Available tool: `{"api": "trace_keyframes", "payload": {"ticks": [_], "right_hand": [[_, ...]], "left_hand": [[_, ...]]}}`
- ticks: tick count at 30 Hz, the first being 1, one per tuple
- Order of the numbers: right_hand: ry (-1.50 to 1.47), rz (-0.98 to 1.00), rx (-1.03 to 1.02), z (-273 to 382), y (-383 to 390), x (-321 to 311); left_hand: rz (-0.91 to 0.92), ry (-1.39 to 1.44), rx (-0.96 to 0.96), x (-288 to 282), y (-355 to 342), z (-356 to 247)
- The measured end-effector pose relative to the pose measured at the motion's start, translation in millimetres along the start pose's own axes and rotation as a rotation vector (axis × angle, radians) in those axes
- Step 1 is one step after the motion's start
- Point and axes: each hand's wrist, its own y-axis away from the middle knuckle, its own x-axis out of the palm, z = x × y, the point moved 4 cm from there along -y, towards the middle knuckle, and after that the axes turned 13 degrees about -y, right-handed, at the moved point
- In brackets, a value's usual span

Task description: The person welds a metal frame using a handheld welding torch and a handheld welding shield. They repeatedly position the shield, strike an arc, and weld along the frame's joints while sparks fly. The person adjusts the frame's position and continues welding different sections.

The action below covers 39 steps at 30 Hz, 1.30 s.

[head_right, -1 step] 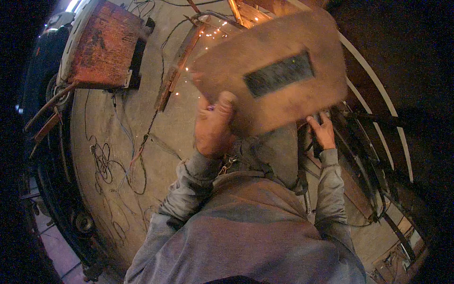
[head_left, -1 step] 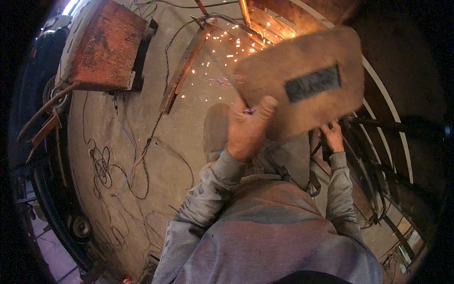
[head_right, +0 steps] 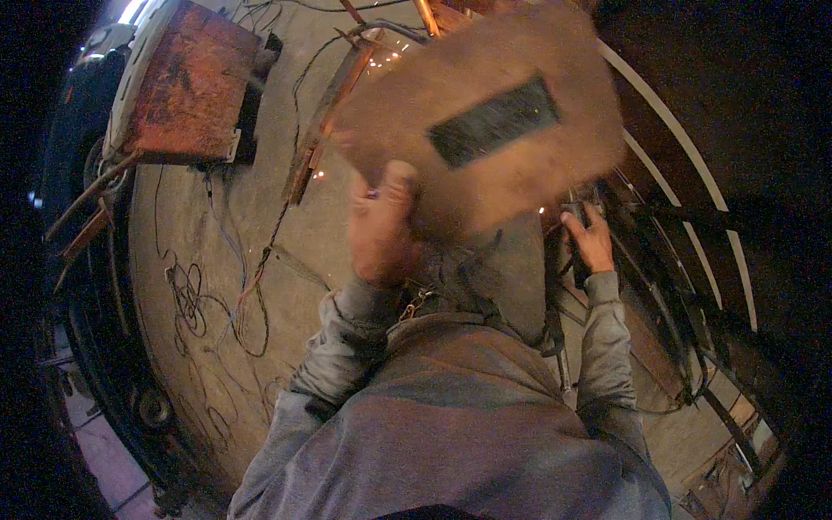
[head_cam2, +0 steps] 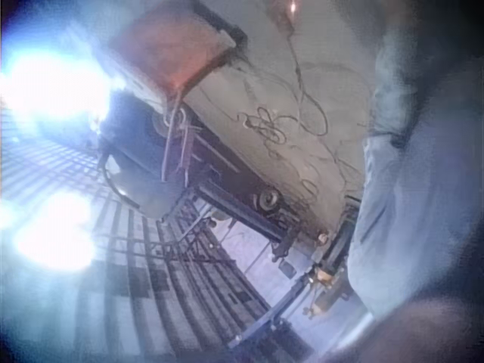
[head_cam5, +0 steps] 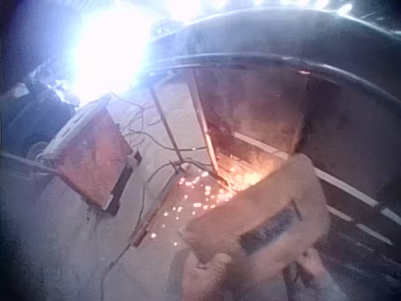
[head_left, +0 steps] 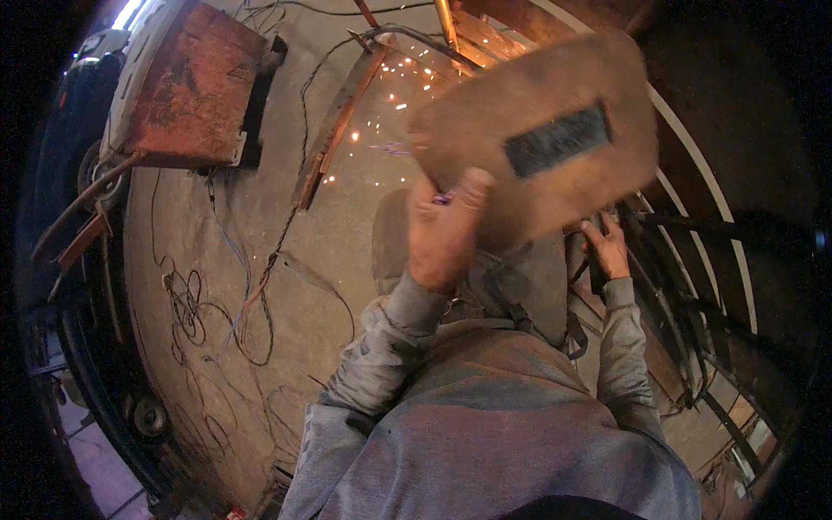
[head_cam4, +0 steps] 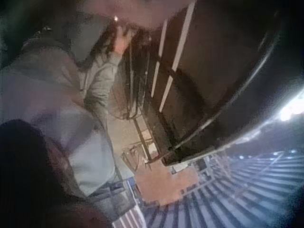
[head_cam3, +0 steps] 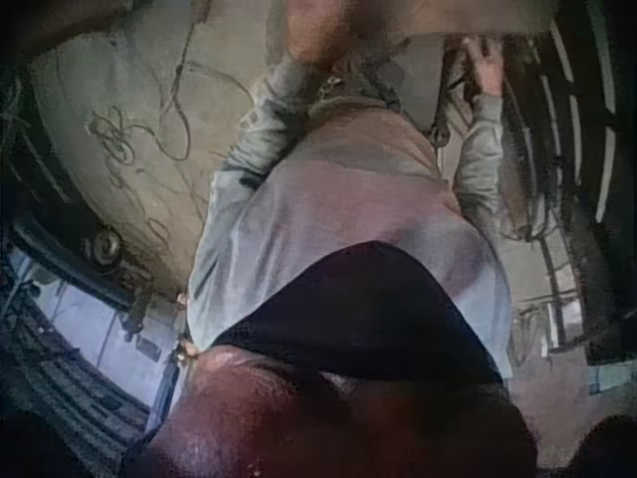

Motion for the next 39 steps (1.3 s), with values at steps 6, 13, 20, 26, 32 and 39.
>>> {"api": "trace_keyframes", "payload": {"ticks": [6,13,20,26,32,39], "right_hand": [[-0.018,0.009,0.012,-14.7,-2.3,-2.8],[0.064,-0.023,-0.067,-43.6,-21.4,-11.8],[0.081,0.025,0.078,-15.4,-18.5,2.0],[0.493,-0.021,-0.408,-98.7,-45.5,-26.1],[0.39,0.054,-0.182,-85.6,-46.2,-27.3],[0.356,0.037,-0.159,-81.3,-48.5,-27.6]], "left_hand": [[-0.323,0.047,0.137,-21.8,-12.8,-23.3],[-0.315,-0.038,0.156,-23.6,-12.7,-26.4],[-0.068,0.108,0.095,-3.9,-2.8,-4.7],[0.176,0.088,-0.007,20.9,6.4,9.8],[0.179,0.116,-0.035,19.7,8.3,12.4],[0.171,0.109,-0.025,17.5,6.2,9.0]]}}
